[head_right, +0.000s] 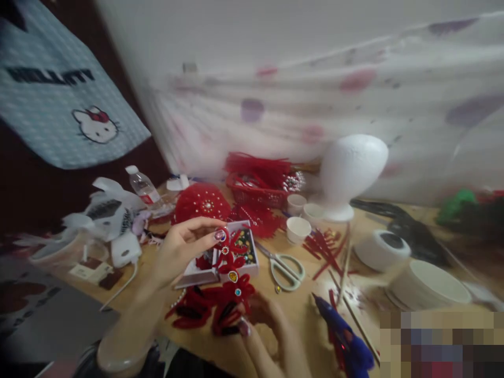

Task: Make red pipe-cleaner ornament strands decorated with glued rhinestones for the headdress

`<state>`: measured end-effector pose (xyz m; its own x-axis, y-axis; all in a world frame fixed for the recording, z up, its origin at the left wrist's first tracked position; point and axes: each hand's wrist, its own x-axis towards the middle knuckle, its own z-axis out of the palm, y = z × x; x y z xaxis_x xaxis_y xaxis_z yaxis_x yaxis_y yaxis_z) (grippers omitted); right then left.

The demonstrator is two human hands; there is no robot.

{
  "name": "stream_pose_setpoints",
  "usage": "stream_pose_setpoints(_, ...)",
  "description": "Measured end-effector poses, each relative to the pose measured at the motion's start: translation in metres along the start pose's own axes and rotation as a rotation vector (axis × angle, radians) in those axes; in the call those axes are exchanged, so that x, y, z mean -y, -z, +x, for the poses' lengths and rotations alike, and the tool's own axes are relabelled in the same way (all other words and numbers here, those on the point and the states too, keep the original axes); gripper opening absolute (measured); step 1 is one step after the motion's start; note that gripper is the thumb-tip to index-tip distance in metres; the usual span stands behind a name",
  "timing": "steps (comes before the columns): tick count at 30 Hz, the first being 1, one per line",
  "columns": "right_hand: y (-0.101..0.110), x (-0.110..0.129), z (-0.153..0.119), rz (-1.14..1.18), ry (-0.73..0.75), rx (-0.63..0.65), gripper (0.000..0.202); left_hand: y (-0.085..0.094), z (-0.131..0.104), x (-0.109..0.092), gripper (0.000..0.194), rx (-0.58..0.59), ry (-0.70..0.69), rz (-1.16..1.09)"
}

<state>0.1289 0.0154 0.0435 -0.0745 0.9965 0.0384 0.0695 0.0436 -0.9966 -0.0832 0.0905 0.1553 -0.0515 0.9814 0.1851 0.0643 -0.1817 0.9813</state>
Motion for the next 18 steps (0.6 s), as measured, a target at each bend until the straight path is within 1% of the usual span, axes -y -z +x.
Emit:
stream_pose_setpoints(1, -0.002, 0.005, 0.0, 0.072, 0.011, 0.084, 0.045, -0.005, -0.006, 0.007, 0.02, 0.002, 0.023, -0.018)
stream_pose_setpoints(3, -0.006, 0.015, 0.001, 0.153, 0.006, 0.243, 0.034, -0.013, -0.012, 0.018, 0.019, 0.004, 0.056, -0.038)
stream_pose_setpoints(5, -0.005, 0.022, 0.002, 0.185, -0.008, 0.305, 0.028, -0.017, -0.015, 0.027, 0.018, 0.003, 0.072, -0.044)
stream_pose_setpoints(8, -0.001, 0.028, 0.004, 0.193, -0.048, 0.316, 0.029, -0.018, -0.013, 0.036, 0.019, -0.011, 0.084, -0.044)
stream_pose_setpoints(12, 0.0, 0.032, 0.008, 0.211, -0.109, 0.382, 0.032, -0.018, -0.008, 0.041, 0.02, -0.017, 0.105, -0.054)
stream_pose_setpoints(16, -0.005, 0.034, 0.012, 0.27, -0.18, 0.385, 0.027, -0.016, -0.005, 0.045, 0.021, -0.033, 0.138, -0.068)
stream_pose_setpoints(18, -0.008, 0.031, 0.013, 0.33, -0.198, 0.363, 0.028, -0.015, -0.006, 0.046, 0.025, -0.042, 0.156, -0.066)
